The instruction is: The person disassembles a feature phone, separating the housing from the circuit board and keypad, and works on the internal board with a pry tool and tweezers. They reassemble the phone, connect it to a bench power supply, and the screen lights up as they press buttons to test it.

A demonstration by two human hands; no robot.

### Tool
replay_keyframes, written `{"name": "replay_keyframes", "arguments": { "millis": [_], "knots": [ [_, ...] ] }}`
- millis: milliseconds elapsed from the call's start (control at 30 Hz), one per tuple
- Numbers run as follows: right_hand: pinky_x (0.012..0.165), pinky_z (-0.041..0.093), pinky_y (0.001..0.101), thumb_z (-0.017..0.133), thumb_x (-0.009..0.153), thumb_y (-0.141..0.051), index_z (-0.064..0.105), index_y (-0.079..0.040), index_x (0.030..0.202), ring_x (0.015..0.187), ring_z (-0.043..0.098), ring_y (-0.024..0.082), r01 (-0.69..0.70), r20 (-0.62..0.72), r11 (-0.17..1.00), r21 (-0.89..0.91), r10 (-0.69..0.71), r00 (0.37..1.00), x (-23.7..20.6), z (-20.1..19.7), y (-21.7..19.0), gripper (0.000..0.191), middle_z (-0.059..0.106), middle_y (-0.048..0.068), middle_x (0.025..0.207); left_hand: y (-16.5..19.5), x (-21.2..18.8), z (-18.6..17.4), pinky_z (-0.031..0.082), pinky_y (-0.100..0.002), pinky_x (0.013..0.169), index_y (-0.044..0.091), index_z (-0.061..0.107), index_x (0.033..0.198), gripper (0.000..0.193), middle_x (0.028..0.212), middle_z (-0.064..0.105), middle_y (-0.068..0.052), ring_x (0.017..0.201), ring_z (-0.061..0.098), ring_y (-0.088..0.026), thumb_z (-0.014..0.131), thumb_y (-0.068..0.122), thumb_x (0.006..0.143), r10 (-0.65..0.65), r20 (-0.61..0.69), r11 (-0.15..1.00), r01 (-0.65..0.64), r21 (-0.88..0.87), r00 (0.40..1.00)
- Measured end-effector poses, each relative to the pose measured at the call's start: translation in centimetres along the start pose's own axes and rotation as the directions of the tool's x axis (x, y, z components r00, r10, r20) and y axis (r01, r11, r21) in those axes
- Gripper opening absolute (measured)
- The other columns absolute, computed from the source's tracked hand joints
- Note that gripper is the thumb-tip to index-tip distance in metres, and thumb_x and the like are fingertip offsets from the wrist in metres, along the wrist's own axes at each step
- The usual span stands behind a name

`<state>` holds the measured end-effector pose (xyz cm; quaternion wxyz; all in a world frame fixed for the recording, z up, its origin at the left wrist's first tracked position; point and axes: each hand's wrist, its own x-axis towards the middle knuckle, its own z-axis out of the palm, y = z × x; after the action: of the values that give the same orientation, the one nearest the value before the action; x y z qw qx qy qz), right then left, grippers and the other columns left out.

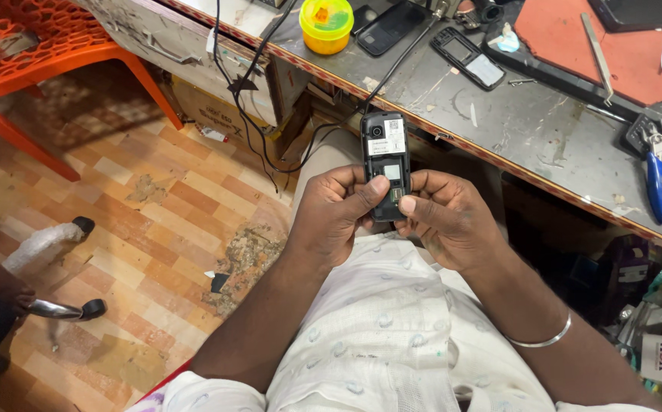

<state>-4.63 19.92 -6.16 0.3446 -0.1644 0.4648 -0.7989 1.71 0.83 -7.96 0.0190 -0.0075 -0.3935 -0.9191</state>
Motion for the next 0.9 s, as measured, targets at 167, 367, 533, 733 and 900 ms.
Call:
{"name": "replay_keyframes", "arguments": {
  "millis": [167, 367, 533, 733, 900],
  "knots": [
    [0.073, 0.059, 0.0281, 0.071, 0.097, -0.004, 0.065, 0.009, 0.114, 0.079, 0.069, 0.015, 0.031, 0.016, 1.000, -0.003, -0.031, 0.999, -0.5, -0.2, 0.2, 0.023, 0.071, 0.013, 0.097, -0.1, -0.1, 0.0, 0.045, -0.019, 0.054, -0.003, 0.070, 0.101, 0.023, 0.083, 0.072, -0.006, 0.063, 0.060, -0.006, 0.078, 0.017, 0.095, -0.011, 0.022, 0.998, 0.012, -0.054, 1.000],
    [0.066, 0.057, 0.0251, 0.076, 0.089, -0.005, 0.068, 0.005, 0.108, 0.074, 0.068, 0.012, -0.031, -0.199, 0.932, -0.360, -0.045, 0.979, 0.0, 1.4, -1.5, 0.023, 0.073, 0.011, 0.094, 0.6, 0.2, 0.4, 0.053, -0.022, 0.066, -0.002, 0.066, 0.115, 0.030, 0.092, 0.073, -0.007, 0.076, 0.066, -0.007, 0.073, 0.022, 0.098, 0.015, 0.023, 0.993, -0.017, 0.118, 1.000],
    [0.064, 0.055, 0.0262, 0.087, 0.082, -0.013, 0.075, -0.004, 0.104, 0.072, 0.065, 0.011, 0.001, -0.104, 0.246, -0.969, -0.415, 0.904, -1.5, 4.9, -2.0, 0.026, 0.071, 0.007, 0.087, -0.1, 0.4, 0.9, 0.056, -0.025, 0.089, -0.001, 0.057, 0.132, 0.044, 0.114, 0.068, -0.008, 0.100, 0.065, -0.009, 0.072, 0.021, 0.098, 0.102, 0.003, 0.977, -0.101, 0.185, 0.995],
    [0.079, 0.055, 0.0297, 0.093, 0.072, -0.018, 0.069, -0.003, 0.111, 0.092, 0.065, 0.014, 0.193, 0.143, 0.042, -0.980, -0.524, 0.840, -1.8, 5.3, -2.9, 0.048, 0.070, 0.008, 0.103, 0.3, 0.5, 0.0, 0.055, -0.031, 0.086, -0.001, 0.057, 0.128, 0.039, 0.113, 0.067, -0.008, 0.100, 0.066, -0.015, 0.071, 0.019, 0.097, -0.024, 0.062, 0.996, 0.029, -0.083, 0.998],
    [0.074, 0.059, 0.0270, 0.079, 0.085, -0.004, 0.064, 0.005, 0.121, 0.085, 0.067, 0.009, -0.057, -0.197, 0.823, -0.566, -0.067, 0.978, 0.0, 2.9, -2.6, 0.040, 0.071, 0.008, 0.099, 0.6, 0.3, 0.6, 0.055, -0.028, 0.093, -0.004, 0.059, 0.128, 0.036, 0.111, 0.067, -0.007, 0.101, 0.064, -0.011, 0.071, 0.013, 0.099, 0.073, 0.129, 0.981, -0.094, 0.171, 0.989]
  ]
}}
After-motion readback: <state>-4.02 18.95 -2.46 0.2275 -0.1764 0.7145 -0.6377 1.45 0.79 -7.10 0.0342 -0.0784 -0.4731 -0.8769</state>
